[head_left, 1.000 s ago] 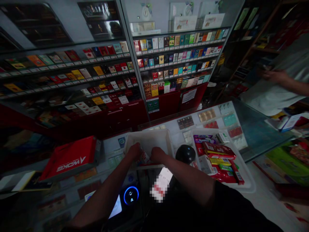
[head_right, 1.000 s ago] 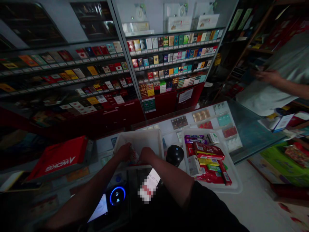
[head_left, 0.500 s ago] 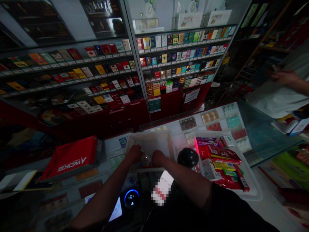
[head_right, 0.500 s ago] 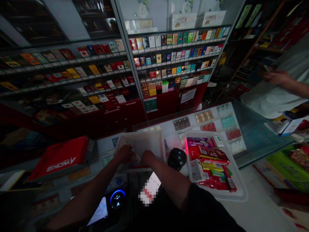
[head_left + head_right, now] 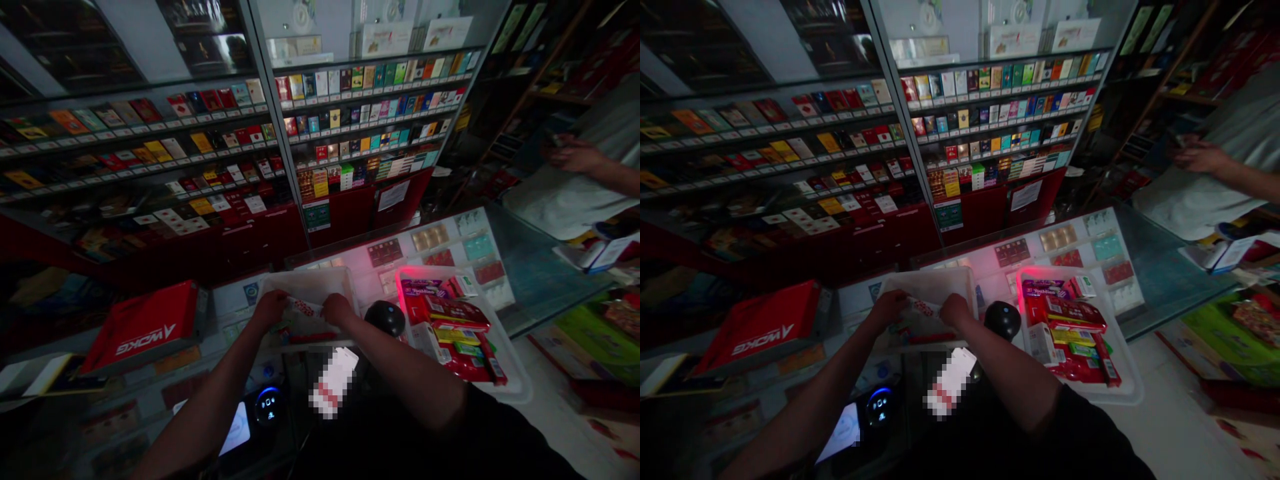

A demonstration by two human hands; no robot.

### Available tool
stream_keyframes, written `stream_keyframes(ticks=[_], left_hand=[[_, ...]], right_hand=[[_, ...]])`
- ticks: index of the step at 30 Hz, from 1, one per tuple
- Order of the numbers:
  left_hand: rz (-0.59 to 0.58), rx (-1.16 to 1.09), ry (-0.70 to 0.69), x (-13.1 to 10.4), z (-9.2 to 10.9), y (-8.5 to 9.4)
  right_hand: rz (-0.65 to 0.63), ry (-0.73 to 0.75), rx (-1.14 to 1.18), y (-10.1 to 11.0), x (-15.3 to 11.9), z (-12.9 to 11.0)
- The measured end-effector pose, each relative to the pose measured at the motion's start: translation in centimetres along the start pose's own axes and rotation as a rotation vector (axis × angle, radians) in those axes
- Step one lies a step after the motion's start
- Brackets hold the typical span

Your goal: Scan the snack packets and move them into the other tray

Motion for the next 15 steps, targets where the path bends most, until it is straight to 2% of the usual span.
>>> stream_keyframes(ticks=[4, 8, 15], left_hand=[[0.032, -0.183, 0.057, -1.0, 0.9, 0.8], [0.043, -0.369, 0.064, -1.7, 1.9, 1.0], [0.046, -0.67, 0.03, -1.6, 4.0, 0.1]], right_hand=[[0.046, -0.109, 0.076, 1.3, -0.8, 1.2], [0.234, -0.227, 0.329, 2.8, -2.0, 2.7], [0.487, -0.215, 0.617, 5.8, -4.1, 5.4]])
Point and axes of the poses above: each hand's wrist, its own x-axis towards the middle knuckle, its own y-axis out of the back of the hand, z = x × y, the point moved 5 cm from there along x, towards the middle knuckle, and after that the axes turned 3 degrees about y, right-handed, at the moved point
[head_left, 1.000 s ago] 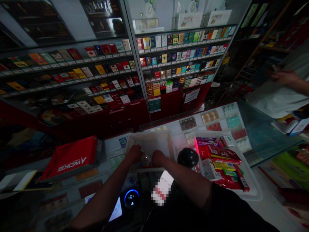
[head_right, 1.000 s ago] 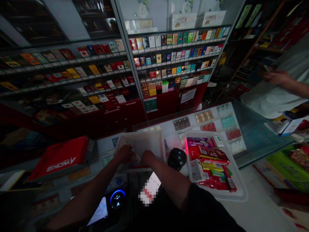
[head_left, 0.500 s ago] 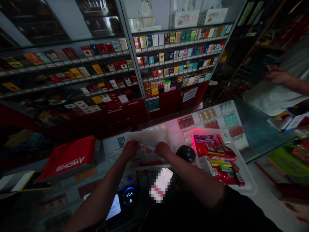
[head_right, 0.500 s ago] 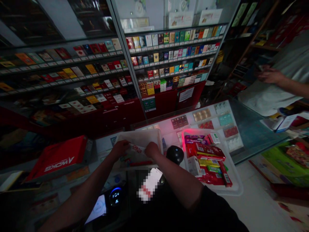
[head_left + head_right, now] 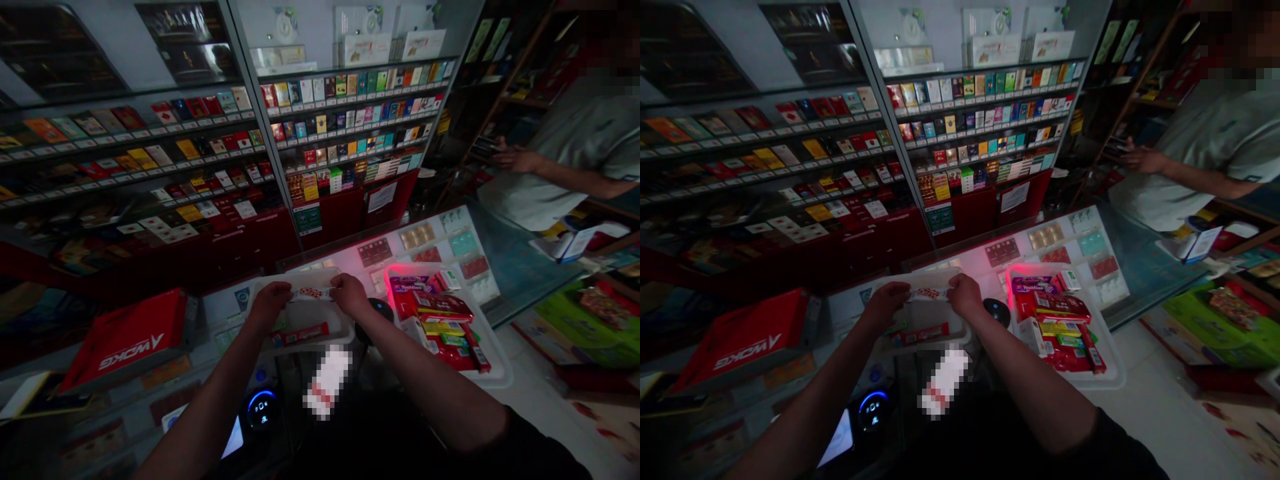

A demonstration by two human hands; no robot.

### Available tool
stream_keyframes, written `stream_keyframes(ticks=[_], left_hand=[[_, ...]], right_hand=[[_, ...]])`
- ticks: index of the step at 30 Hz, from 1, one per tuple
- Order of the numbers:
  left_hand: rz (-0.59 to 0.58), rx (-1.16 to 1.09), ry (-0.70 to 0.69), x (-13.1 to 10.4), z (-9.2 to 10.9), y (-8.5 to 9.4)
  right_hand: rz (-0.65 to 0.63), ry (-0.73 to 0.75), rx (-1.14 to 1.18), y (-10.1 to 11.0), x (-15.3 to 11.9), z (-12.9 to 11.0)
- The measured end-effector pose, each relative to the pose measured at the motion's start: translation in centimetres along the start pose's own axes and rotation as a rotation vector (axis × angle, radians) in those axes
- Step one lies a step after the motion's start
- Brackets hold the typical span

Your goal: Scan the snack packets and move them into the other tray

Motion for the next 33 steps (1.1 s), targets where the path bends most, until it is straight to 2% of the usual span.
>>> stream_keyframes(ticks=[4, 10, 16, 22, 27, 33], left_hand=[[-0.046, -0.158, 0.034, -0.4, 1.1, -1.6], [-0.106, -0.356, 0.137, -0.9, 2.3, -3.9], [-0.139, -0.424, 0.178, -1.0, 3.2, -5.7], [-0.197, -0.515, 0.119, -1.7, 5.0, -7.6], [-0.235, -0.408, 0.074, -1.8, 6.1, -9.7], [-0.293, -0.23, -0.064, -1.5, 8.0, -13.6]], right_hand=[[0.057, 0.013, 0.124, 2.5, -0.1, 0.3], [-0.021, -0.03, 0.317, 5.2, -0.7, 0.2], [0.057, 0.068, 0.232, 7.5, -1.6, 0.2], [0.102, 0.007, 0.228, 8.9, -1.7, 2.3], [0.163, -0.011, 0.237, 11.1, -2.0, 3.4], [0.228, -0.052, 0.186, 14.2, -2.3, 5.7]])
Point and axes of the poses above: each hand's wrist, its own x-axis towards the middle knuckle, its own y-axis out of the back of the hand, z = x × y, the point moved 5 cm from there along x, towards the middle knuckle, and after that the axes turned 3 degrees about y, right-handed, at the moved point
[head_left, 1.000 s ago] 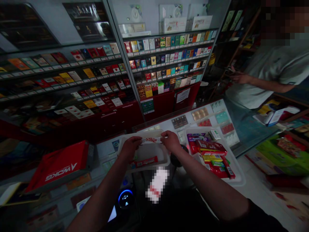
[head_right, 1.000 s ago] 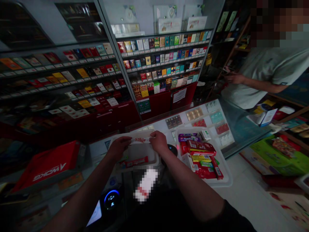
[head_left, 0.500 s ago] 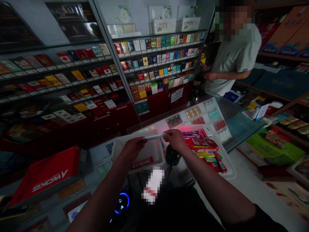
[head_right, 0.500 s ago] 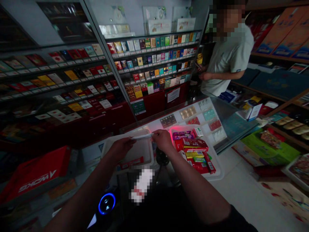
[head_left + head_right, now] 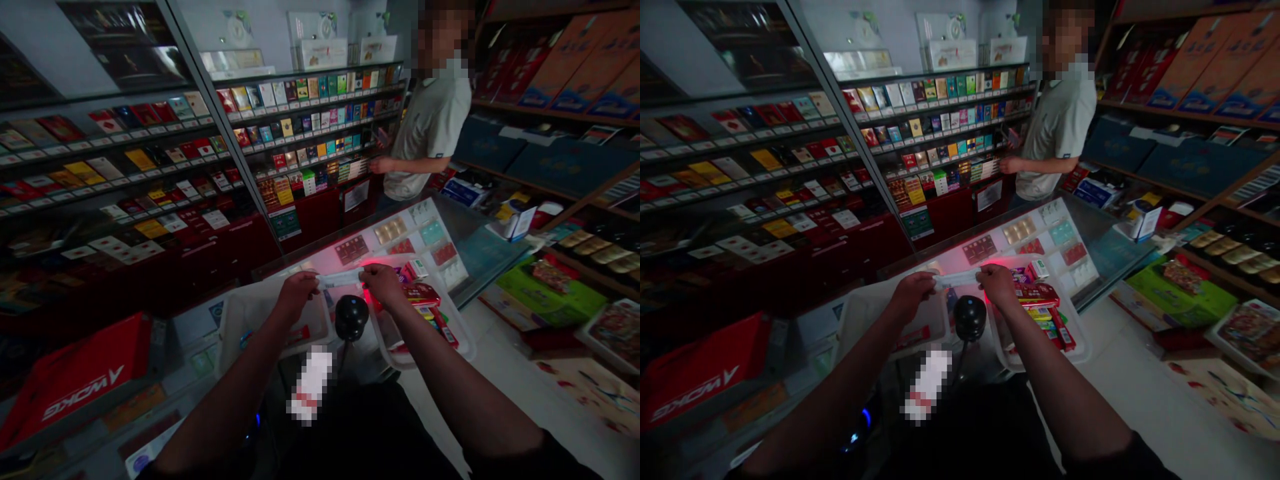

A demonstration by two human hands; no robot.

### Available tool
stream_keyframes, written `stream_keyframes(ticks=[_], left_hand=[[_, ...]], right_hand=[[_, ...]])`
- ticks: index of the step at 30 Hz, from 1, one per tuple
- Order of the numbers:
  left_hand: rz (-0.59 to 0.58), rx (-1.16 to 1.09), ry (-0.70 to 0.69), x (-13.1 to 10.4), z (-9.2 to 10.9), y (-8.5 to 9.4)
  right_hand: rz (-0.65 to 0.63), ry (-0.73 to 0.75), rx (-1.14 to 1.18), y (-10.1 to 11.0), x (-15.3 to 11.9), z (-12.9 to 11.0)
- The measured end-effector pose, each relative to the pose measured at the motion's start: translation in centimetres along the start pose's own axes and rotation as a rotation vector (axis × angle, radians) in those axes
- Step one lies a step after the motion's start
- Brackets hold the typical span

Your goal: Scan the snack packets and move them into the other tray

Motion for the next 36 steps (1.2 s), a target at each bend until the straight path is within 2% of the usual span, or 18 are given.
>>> stream_keyframes(ticks=[7, 15, 25, 32, 36], left_hand=[[-0.025, 0.098, -0.042, 2.0, 0.0, -4.1], [-0.055, 0.134, -0.007, 2.9, -1.0, -6.4], [-0.036, 0.241, 0.02, 3.1, -2.1, -6.7], [-0.054, 0.192, 0.01, 3.2, -2.6, -6.7], [-0.044, 0.235, 0.024, 3.2, -2.8, -6.7]], right_hand=[[0.082, -0.029, -0.112, 3.2, 0.1, 2.8], [0.108, -0.056, -0.163, 4.7, -0.4, 4.6], [0.108, -0.072, -0.264, 4.7, -0.9, 5.2], [0.102, -0.022, -0.271, 4.7, -0.9, 5.6], [0.101, -0.052, -0.271, 4.8, -1.3, 5.3]])
Point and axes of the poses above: each hand's wrist, its own x-axis towards the middle knuckle, its own y-axis out of the back of the hand, z = x × y, the point moved 5 cm from there along x, towards the middle knuckle, and after that the axes turned 3 degrees about y, right-handed, at the moved point
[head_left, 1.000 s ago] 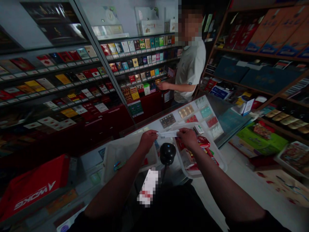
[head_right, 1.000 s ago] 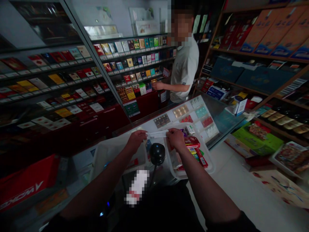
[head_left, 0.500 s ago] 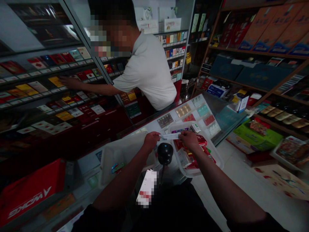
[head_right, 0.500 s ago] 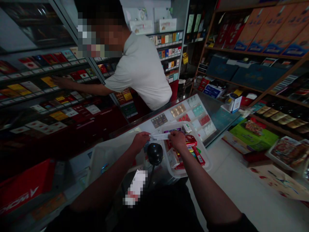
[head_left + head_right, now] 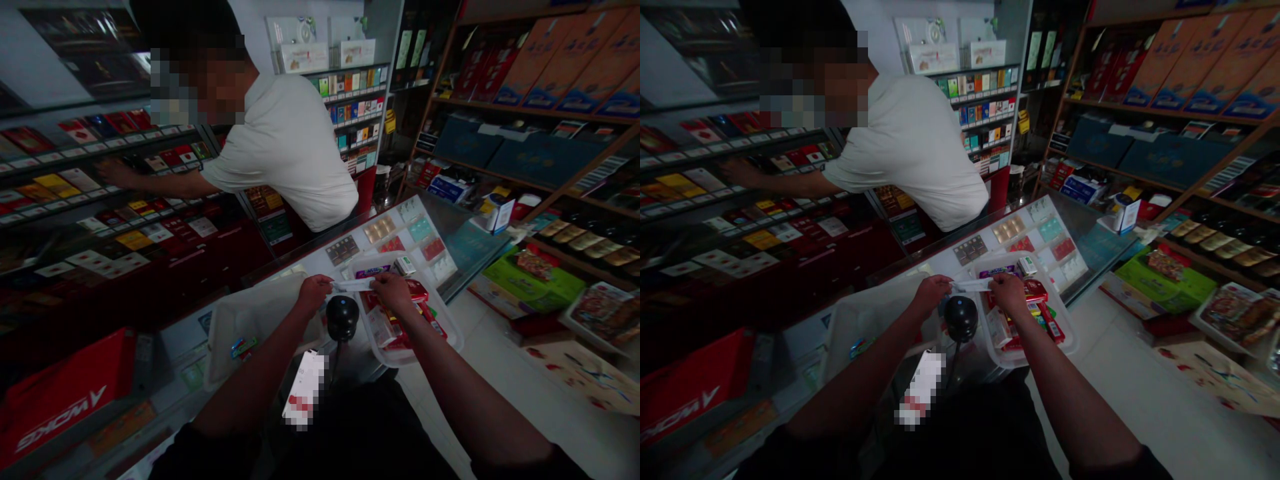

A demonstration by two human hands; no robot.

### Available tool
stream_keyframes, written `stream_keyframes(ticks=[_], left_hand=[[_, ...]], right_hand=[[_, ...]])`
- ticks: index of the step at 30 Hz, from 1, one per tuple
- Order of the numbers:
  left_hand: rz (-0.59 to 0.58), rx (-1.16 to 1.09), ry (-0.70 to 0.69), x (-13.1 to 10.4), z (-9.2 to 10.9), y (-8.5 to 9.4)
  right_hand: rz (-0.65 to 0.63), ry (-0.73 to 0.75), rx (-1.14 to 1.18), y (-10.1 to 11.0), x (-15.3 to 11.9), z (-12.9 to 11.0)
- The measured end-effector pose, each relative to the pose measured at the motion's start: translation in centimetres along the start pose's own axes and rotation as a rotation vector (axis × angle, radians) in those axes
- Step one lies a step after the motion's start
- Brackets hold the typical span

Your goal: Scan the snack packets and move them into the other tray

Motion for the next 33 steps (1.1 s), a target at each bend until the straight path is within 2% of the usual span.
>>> stream_keyframes(ticks=[6, 12, 16, 21, 24, 27, 30, 33], left_hand=[[0.03, -0.016, -0.079, 0.2, 1.6, -0.5], [-0.021, -0.095, -0.181, -0.4, 3.7, -2.8], [-0.115, -0.03, -0.279, -2.7, 5.8, -5.0], [-0.204, 0.133, -0.333, -6.5, 7.9, -8.1], [-0.243, 0.273, -0.348, -7.9, 7.5, -10.1], [-0.267, 0.365, -0.328, -8.7, 5.8, -12.2], [-0.306, 0.439, -0.287, -9.5, 3.9, -14.2], [-0.327, 0.521, -0.292, -10.3, 3.0, -15.3]], right_hand=[[0.04, -0.019, 0.04, 1.5, -0.2, -0.5], [0.118, -0.061, 0.06, 4.7, -0.8, -0.1], [0.157, -0.079, 0.03, 7.2, -1.7, 1.3], [0.103, -0.136, 0.017, 8.8, -2.9, 4.9], [0.07, -0.17, -0.021, 9.5, -3.6, 7.1], [0.045, -0.199, -0.086, 10.1, -4.3, 8.6], [0.041, -0.222, -0.168, 10.4, -4.7, 9.6], [0.042, -0.217, -0.281, 10.4, -4.9, 10.1]])
Point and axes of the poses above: each hand's wrist, its own x-axis towards the middle knuckle, its own y-axis out of the back of the hand, z = x × y, the point moved 5 cm from there along x, towards the middle knuckle, and after that the axes turned 3 degrees about y, right-handed, at the moved point
